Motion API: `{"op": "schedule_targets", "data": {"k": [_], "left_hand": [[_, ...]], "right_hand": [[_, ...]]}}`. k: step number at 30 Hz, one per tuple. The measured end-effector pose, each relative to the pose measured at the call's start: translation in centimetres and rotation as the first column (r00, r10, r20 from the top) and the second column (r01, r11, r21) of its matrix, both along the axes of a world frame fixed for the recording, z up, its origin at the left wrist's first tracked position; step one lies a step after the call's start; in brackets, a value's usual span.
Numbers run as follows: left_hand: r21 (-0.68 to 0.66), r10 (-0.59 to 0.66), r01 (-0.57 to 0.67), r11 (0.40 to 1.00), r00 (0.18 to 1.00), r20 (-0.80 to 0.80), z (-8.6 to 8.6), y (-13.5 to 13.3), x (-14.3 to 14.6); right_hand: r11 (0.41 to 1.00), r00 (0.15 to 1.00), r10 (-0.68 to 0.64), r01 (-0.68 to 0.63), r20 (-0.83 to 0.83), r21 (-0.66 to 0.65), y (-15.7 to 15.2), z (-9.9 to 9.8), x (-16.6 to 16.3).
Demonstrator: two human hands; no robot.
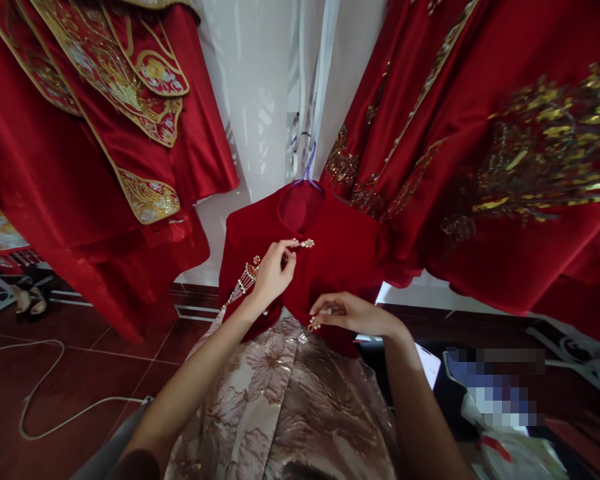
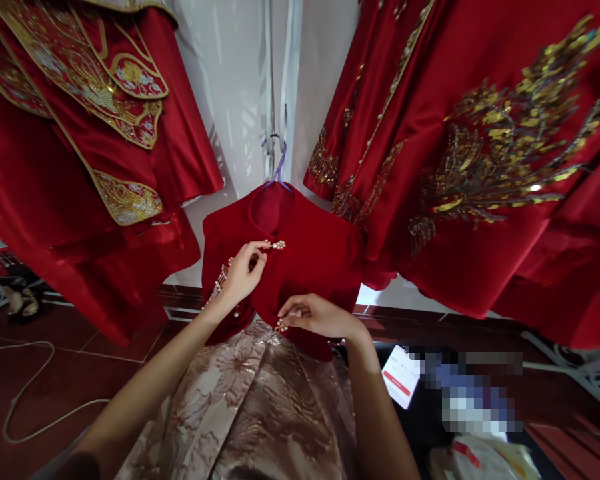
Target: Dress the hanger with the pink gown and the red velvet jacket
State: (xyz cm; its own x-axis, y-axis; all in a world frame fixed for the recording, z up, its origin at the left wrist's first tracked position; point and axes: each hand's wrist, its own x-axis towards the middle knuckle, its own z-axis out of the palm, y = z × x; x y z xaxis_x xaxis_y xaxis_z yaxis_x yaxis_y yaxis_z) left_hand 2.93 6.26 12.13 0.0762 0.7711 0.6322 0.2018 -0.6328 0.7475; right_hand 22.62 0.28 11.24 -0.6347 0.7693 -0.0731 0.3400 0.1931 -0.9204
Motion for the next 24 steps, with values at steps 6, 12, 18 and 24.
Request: {"op": "schedule_targets", "data": {"k": [6, 12, 18, 24], "left_hand": [[0.215, 0.187, -0.109, 0.971, 0.903, -0.387, 1.9, 1.0, 0.4], [0.401, 0.239, -0.001, 0.916, 0.804, -0.544, 4.1, 1.8, -0.2], [0.275, -0.039, 0.214, 0.937, 0.849, -0.527, 4.7, 2.1, -0.9], [0.375, 0.062, 0.208, 0.903, 0.802, -0.594, 4.5, 3.2, -1.3]], "right_hand": [[1.000, 1.000, -0.001, 0.001, -0.003, -0.020, -0.3, 0.3, 0.4], [0.986, 0.992, -0.126, 0.125, 0.001, 0.110, -0.4, 0.7, 0.5], [0.788, 0.872, -0.385, 0.481, -0.302, 0.385, 0.2, 2.5, -1.4], [0.705, 0.752, -0.411, 0.621, -0.516, 0.343, 3.6, 6.0, -5.3]]}}
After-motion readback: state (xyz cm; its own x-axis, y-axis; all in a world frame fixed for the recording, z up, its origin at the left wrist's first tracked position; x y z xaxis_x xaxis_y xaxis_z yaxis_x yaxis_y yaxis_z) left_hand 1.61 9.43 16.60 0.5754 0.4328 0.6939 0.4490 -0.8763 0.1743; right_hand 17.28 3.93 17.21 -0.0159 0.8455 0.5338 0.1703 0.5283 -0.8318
